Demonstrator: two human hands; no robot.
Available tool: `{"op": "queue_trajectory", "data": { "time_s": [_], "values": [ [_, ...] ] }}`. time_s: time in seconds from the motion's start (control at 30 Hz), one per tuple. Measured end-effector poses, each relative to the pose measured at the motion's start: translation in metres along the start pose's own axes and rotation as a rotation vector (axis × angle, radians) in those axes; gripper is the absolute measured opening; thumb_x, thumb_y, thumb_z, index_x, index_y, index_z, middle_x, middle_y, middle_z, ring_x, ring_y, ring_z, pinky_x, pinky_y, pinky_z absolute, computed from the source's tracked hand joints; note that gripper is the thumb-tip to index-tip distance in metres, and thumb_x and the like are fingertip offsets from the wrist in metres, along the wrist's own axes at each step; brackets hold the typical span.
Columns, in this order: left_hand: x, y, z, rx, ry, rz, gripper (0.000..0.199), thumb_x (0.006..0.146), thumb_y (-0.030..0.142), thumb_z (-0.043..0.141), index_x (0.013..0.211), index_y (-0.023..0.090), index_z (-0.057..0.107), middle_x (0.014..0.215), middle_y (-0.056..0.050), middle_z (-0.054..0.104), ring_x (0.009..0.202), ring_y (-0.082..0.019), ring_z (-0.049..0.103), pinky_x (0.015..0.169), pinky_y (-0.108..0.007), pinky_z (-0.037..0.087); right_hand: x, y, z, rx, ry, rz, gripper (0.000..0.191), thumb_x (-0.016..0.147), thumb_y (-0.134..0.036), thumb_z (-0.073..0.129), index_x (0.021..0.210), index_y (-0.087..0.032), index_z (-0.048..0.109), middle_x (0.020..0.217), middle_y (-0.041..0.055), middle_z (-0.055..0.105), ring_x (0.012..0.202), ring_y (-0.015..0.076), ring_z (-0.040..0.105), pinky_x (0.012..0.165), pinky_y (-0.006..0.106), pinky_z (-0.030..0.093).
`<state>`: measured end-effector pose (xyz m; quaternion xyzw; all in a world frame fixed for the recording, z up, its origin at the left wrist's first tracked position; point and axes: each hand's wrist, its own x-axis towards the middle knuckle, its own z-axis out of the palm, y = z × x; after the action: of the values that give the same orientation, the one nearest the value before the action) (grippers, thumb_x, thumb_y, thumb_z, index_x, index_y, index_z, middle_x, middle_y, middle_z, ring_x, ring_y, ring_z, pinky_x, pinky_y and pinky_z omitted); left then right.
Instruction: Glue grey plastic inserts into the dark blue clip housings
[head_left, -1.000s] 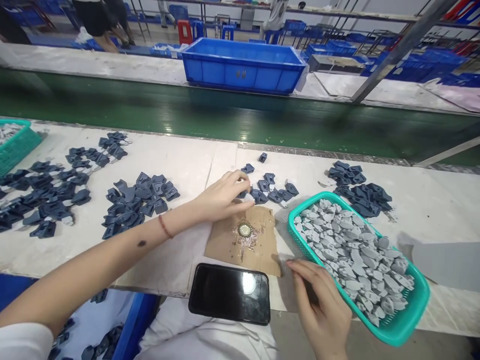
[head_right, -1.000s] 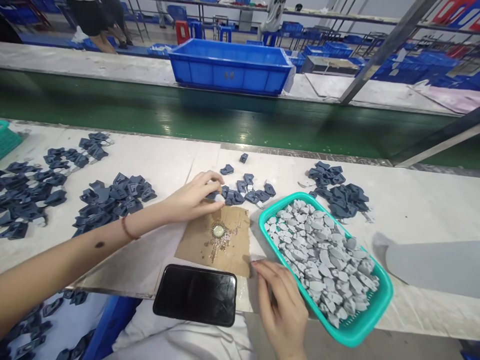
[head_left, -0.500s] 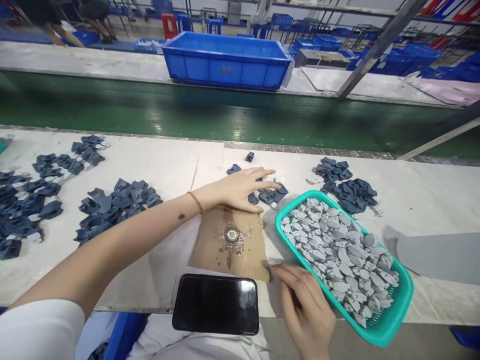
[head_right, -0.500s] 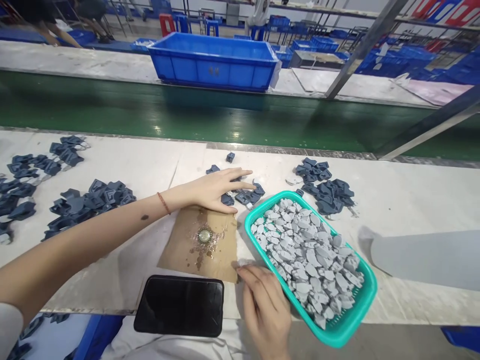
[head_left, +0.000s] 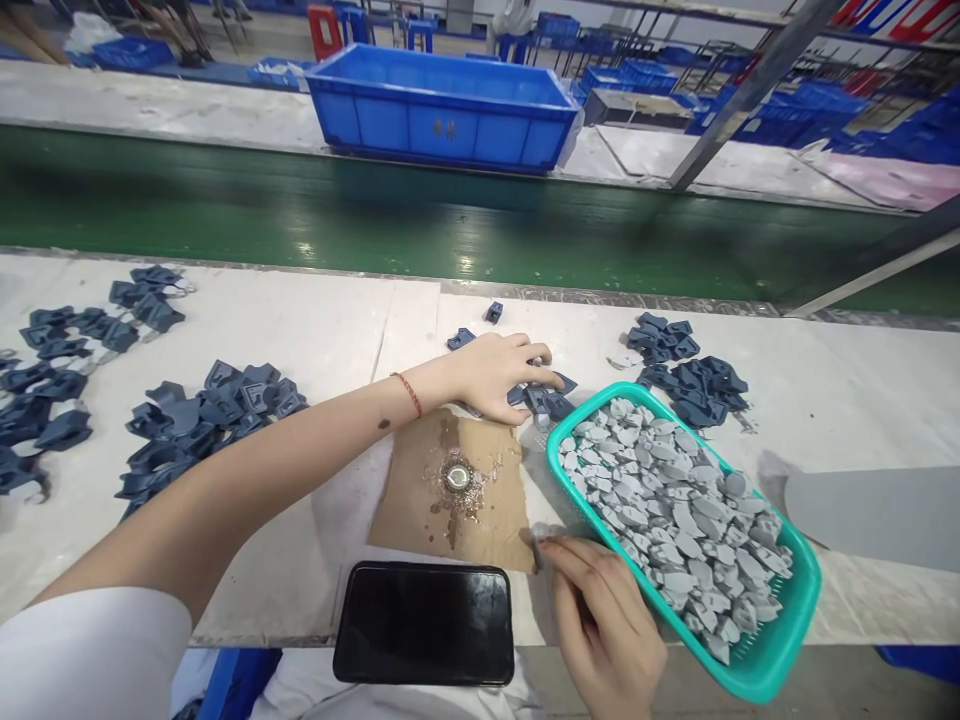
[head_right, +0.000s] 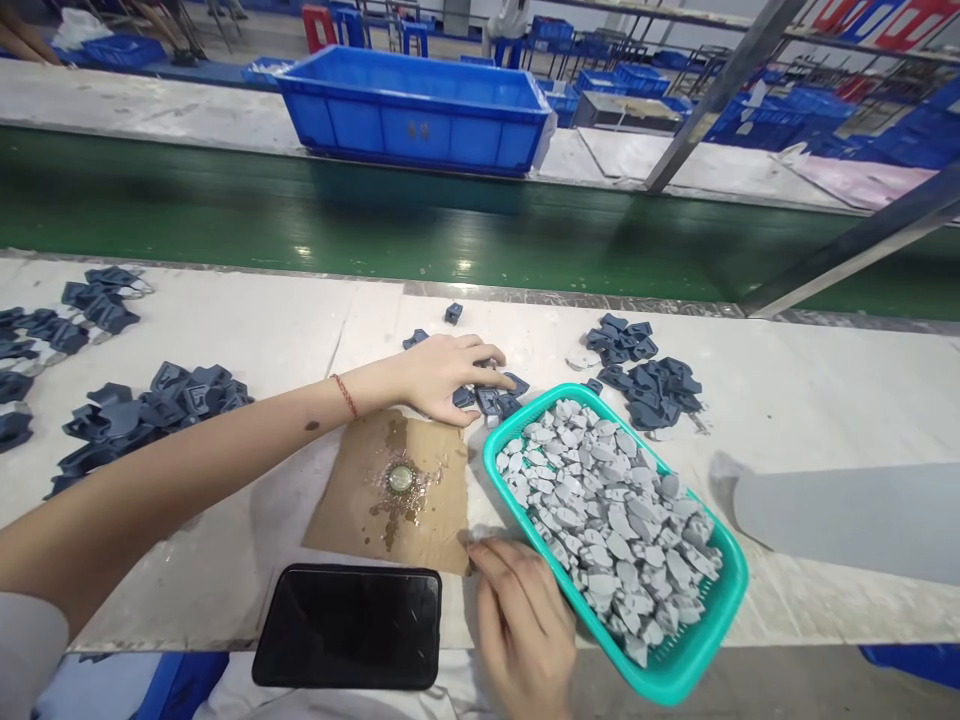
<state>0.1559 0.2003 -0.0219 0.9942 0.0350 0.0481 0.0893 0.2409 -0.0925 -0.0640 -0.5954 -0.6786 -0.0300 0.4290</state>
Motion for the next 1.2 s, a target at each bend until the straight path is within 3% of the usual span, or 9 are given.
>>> {"op": "queue_trajectory", "data": {
  "time_s": [0.1, 0.2, 0.4, 0.5, 0.6, 0.77, 0.97, 1.1, 1.2],
  "values": [
    [-0.002, 0.003, -0.003, 0.047, 0.005, -0.009, 0.056, 0.086, 0.044, 0.064, 0.138, 0.025, 0.067, 0.145, -0.013, 0.063, 0.115, -0.034, 0.061, 0.073, -0.038, 0.046, 0.002, 0.000, -0.001, -0.013, -0.005, -0.011, 0.027, 0.098, 0.003, 0.055, 0.113, -0.014, 0.070, 0.099, 0.0079, 0.077, 0.095, 0.0164, 0.072, 0.089, 0.030, 0.055],
    [-0.001, 0.006, -0.005, 0.052, -0.020, 0.008, 0.060, 0.086, 0.046, 0.065, 0.141, 0.022, 0.061, 0.155, -0.013, 0.059, 0.118, -0.036, 0.059, 0.071, -0.038, 0.045, 0.001, 0.000, -0.001, -0.020, -0.007, -0.012, 0.027, 0.099, 0.003, 0.055, 0.114, -0.014, 0.070, 0.100, 0.0084, 0.077, 0.096, 0.0165, 0.072, 0.089, 0.030, 0.055],
    [0.010, 0.008, -0.006, 0.064, -0.073, 0.040, 0.063, 0.084, 0.039, 0.066, 0.141, 0.014, 0.057, 0.132, -0.015, 0.072, 0.110, -0.035, 0.060, 0.068, -0.040, 0.044, -0.002, 0.001, 0.001, -0.039, -0.011, 0.005, 0.026, 0.098, 0.002, 0.057, 0.113, -0.015, 0.070, 0.099, 0.0082, 0.077, 0.095, 0.0173, 0.073, 0.089, 0.031, 0.056],
    [0.016, 0.007, -0.002, 0.070, -0.053, 0.123, 0.069, 0.085, 0.041, 0.065, 0.150, 0.022, 0.052, 0.133, -0.013, 0.070, 0.100, -0.034, 0.060, 0.064, -0.039, 0.042, -0.004, 0.003, 0.001, -0.054, -0.021, 0.002, 0.027, 0.098, 0.001, 0.057, 0.115, -0.015, 0.070, 0.101, 0.0082, 0.077, 0.095, 0.0181, 0.073, 0.088, 0.032, 0.057],
    [0.020, 0.006, 0.002, 0.108, -0.056, 0.164, 0.068, 0.086, 0.044, 0.066, 0.152, 0.031, 0.054, 0.137, -0.013, 0.066, 0.104, -0.034, 0.058, 0.064, -0.038, 0.042, -0.007, 0.006, 0.001, -0.060, -0.032, -0.015, 0.028, 0.097, 0.002, 0.058, 0.116, -0.015, 0.070, 0.101, 0.0088, 0.078, 0.096, 0.0184, 0.074, 0.088, 0.032, 0.058],
    [0.021, 0.008, 0.001, 0.112, -0.049, 0.167, 0.071, 0.088, 0.053, 0.065, 0.153, 0.027, 0.054, 0.141, -0.014, 0.064, 0.108, -0.036, 0.058, 0.063, -0.040, 0.043, -0.008, 0.007, 0.001, -0.077, -0.033, -0.012, 0.028, 0.097, 0.000, 0.059, 0.115, -0.016, 0.071, 0.100, 0.0081, 0.079, 0.093, 0.0193, 0.076, 0.085, 0.033, 0.059],
    [0.019, 0.011, -0.002, 0.135, -0.076, 0.178, 0.057, 0.095, 0.040, 0.055, 0.151, 0.028, 0.052, 0.136, -0.013, 0.066, 0.105, -0.035, 0.059, 0.062, -0.041, 0.041, -0.006, 0.005, 0.002, -0.083, -0.027, 0.000, 0.028, 0.096, -0.001, 0.059, 0.115, -0.016, 0.073, 0.100, 0.0083, 0.079, 0.091, 0.0196, 0.077, 0.085, 0.032, 0.060],
    [0.020, 0.014, 0.001, 0.159, -0.063, 0.150, 0.058, 0.097, 0.041, 0.054, 0.153, 0.028, 0.050, 0.137, -0.012, 0.066, 0.102, -0.034, 0.060, 0.062, -0.042, 0.041, -0.006, 0.004, 0.001, -0.094, -0.030, 0.008, 0.029, 0.096, -0.001, 0.059, 0.115, -0.018, 0.072, 0.099, 0.0074, 0.079, 0.090, 0.0195, 0.077, 0.084, 0.033, 0.060],
    [0.022, 0.019, 0.003, 0.162, -0.063, 0.096, 0.053, 0.097, 0.045, 0.057, 0.147, 0.027, 0.057, 0.135, -0.012, 0.067, 0.103, -0.035, 0.061, 0.064, -0.042, 0.043, -0.006, 0.004, 0.001, -0.103, -0.029, 0.003, 0.028, 0.096, 0.000, 0.059, 0.115, -0.017, 0.072, 0.098, 0.0072, 0.079, 0.090, 0.0192, 0.076, 0.084, 0.032, 0.060]
  ]
}}
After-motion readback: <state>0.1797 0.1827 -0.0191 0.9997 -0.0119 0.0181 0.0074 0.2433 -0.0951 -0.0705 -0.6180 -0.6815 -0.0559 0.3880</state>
